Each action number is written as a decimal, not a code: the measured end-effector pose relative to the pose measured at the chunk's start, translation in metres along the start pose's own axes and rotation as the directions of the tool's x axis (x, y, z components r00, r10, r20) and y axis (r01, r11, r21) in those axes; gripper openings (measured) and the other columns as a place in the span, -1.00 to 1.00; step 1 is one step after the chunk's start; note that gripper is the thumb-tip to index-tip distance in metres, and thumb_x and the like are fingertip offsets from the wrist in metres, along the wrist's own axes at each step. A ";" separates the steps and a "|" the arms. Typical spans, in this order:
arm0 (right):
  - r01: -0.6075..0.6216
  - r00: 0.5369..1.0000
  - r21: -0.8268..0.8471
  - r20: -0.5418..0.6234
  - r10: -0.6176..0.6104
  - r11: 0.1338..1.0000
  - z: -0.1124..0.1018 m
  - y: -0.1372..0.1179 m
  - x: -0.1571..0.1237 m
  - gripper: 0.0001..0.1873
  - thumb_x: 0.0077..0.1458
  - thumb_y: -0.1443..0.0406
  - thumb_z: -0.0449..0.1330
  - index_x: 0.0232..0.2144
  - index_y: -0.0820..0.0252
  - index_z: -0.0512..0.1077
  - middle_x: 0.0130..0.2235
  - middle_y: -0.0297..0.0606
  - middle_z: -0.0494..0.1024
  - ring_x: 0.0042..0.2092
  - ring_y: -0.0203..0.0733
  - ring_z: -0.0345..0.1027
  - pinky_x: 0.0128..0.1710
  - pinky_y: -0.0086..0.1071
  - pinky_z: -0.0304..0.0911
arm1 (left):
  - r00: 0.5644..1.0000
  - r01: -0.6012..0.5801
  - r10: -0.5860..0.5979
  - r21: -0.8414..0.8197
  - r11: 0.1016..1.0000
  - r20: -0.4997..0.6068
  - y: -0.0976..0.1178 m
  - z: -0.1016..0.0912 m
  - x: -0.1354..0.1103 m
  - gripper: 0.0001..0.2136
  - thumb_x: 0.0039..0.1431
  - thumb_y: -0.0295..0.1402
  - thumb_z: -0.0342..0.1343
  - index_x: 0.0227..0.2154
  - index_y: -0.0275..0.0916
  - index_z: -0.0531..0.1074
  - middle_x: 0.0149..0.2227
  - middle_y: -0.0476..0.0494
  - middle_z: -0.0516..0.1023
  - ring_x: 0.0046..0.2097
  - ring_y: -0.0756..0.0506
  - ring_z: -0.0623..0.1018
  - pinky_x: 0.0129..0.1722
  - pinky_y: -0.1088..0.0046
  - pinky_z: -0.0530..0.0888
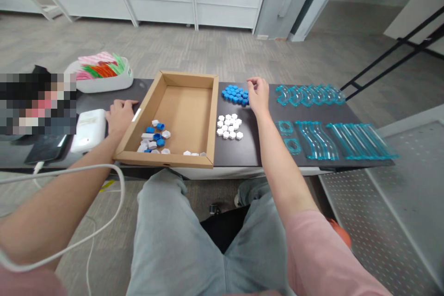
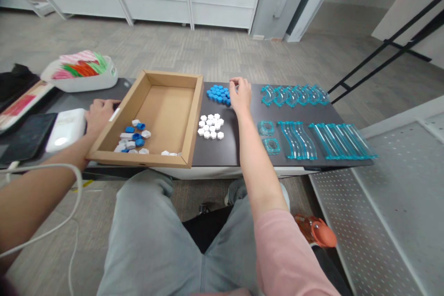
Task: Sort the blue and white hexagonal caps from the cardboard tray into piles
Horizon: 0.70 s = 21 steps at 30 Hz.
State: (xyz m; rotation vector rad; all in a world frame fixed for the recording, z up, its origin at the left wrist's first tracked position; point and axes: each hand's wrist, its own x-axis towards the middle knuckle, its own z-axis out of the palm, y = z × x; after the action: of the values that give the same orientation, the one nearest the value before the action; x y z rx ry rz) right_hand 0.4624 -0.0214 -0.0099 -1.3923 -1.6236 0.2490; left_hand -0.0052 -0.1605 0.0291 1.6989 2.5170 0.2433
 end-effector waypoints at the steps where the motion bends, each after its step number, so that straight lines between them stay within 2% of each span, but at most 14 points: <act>1: 0.062 0.997 0.030 0.044 -0.064 0.998 0.001 -0.011 -0.004 -0.79 0.53 0.22 0.15 0.00 0.01 0.60 0.03 -0.10 0.65 0.10 0.09 0.53 0.32 0.02 0.40 | 1.000 0.000 0.000 -0.004 1.000 0.001 0.000 -0.001 -0.001 -0.42 0.59 -0.21 -0.14 0.51 -0.23 0.42 0.50 -0.63 0.37 0.49 -0.56 0.37 0.47 -0.16 0.32; 4: 0.241 0.938 0.121 0.228 -0.263 0.963 0.005 -0.049 -0.022 -0.84 0.50 0.21 0.22 -0.05 0.01 0.62 -0.06 -0.15 0.65 -0.01 0.08 0.52 0.23 0.01 0.41 | 1.000 -0.013 0.013 -0.016 1.000 0.013 0.001 -0.002 -0.002 -0.42 0.63 -0.23 -0.14 0.54 -0.29 0.40 0.50 -0.62 0.36 0.48 -0.51 0.36 0.49 -0.11 0.29; 8: 0.383 0.786 0.259 0.413 -0.460 0.887 0.015 -0.112 -0.050 -0.83 0.50 0.25 0.21 -0.08 0.05 0.63 -0.14 -0.17 0.64 -0.12 0.04 0.49 0.06 -0.08 0.40 | 1.000 -0.023 0.023 -0.028 0.999 -0.007 -0.001 0.002 -0.002 -0.41 0.64 -0.22 -0.12 0.55 -0.34 0.40 0.52 -0.65 0.35 0.48 -0.52 0.37 0.49 -0.10 0.28; 10: 0.426 0.672 0.314 0.519 -0.529 0.849 0.026 -0.146 -0.062 -0.81 0.49 0.30 0.21 -0.03 0.07 0.65 -0.11 -0.17 0.66 -0.12 0.01 0.50 0.00 -0.15 0.37 | 1.000 -0.015 0.014 -0.025 1.000 -0.026 -0.001 0.004 -0.001 -0.41 0.63 -0.23 -0.13 0.55 -0.30 0.42 0.53 -0.66 0.36 0.49 -0.54 0.38 0.49 -0.12 0.29; 14: 0.519 0.360 0.325 0.756 -0.547 0.790 0.060 -0.204 -0.079 -0.73 0.37 0.38 0.33 0.06 0.05 0.67 0.04 -0.18 0.71 -0.03 0.01 0.55 -0.04 -0.21 0.30 | 0.998 -0.014 0.012 -0.027 1.000 -0.059 -0.003 0.009 0.001 -0.42 0.61 -0.20 -0.11 0.53 -0.18 0.47 0.52 -0.62 0.41 0.50 -0.57 0.41 0.48 -0.13 0.32; 16: 0.541 0.265 0.328 0.808 -0.526 0.775 0.078 -0.220 -0.084 -0.72 0.32 0.41 0.37 0.03 0.04 0.68 0.08 -0.16 0.71 0.00 0.02 0.56 -0.07 -0.21 0.29 | 0.998 -0.019 0.017 -0.030 0.999 -0.063 -0.003 0.010 0.002 -0.42 0.60 -0.19 -0.10 0.53 -0.18 0.48 0.51 -0.62 0.42 0.49 -0.58 0.42 0.47 -0.14 0.33; 18: 0.539 0.210 0.343 0.830 -0.517 0.769 0.092 -0.226 -0.087 -0.73 0.28 0.48 0.36 -0.06 0.07 0.67 0.04 -0.15 0.72 -0.02 0.01 0.55 -0.07 -0.20 0.30 | 0.997 -0.029 0.026 -0.035 0.999 -0.067 -0.004 0.011 0.002 -0.41 0.60 -0.19 -0.10 0.53 -0.20 0.48 0.51 -0.63 0.43 0.48 -0.59 0.42 0.46 -0.16 0.34; 19: 0.534 0.197 0.352 0.833 -0.518 0.769 0.095 -0.227 -0.087 -0.74 0.26 0.51 0.34 -0.10 0.09 0.66 0.00 -0.15 0.72 -0.05 0.00 0.54 -0.06 -0.20 0.31 | 0.997 -0.034 0.031 -0.039 0.999 -0.068 -0.005 0.011 0.003 -0.41 0.60 -0.20 -0.10 0.53 -0.21 0.48 0.50 -0.64 0.43 0.48 -0.59 0.43 0.46 -0.17 0.34; 20: 0.525 0.205 0.359 0.827 -0.523 0.772 0.095 -0.225 -0.085 -0.74 0.24 0.53 0.33 -0.12 0.11 0.65 -0.03 -0.15 0.71 -0.07 -0.01 0.52 -0.05 -0.20 0.32 | 0.997 -0.039 0.036 -0.043 0.998 -0.069 -0.005 0.012 0.003 -0.41 0.60 -0.20 -0.10 0.53 -0.22 0.48 0.50 -0.64 0.43 0.48 -0.59 0.43 0.46 -0.18 0.34; 21: 0.510 0.238 0.365 0.811 -0.535 0.779 0.092 -0.222 -0.083 -0.75 0.25 0.53 0.31 -0.13 0.12 0.64 -0.06 -0.15 0.70 -0.08 -0.02 0.51 -0.04 -0.20 0.34 | 0.997 -0.043 0.039 -0.046 0.998 -0.068 -0.006 0.012 0.003 -0.41 0.60 -0.20 -0.10 0.53 -0.23 0.48 0.50 -0.64 0.43 0.48 -0.60 0.43 0.45 -0.18 0.34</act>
State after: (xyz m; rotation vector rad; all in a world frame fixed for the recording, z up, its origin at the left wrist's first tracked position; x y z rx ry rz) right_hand 0.2393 -0.1284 0.0488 -0.5078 -2.8821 0.6824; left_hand -0.0098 -0.1584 0.0162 1.7545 2.5035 0.3665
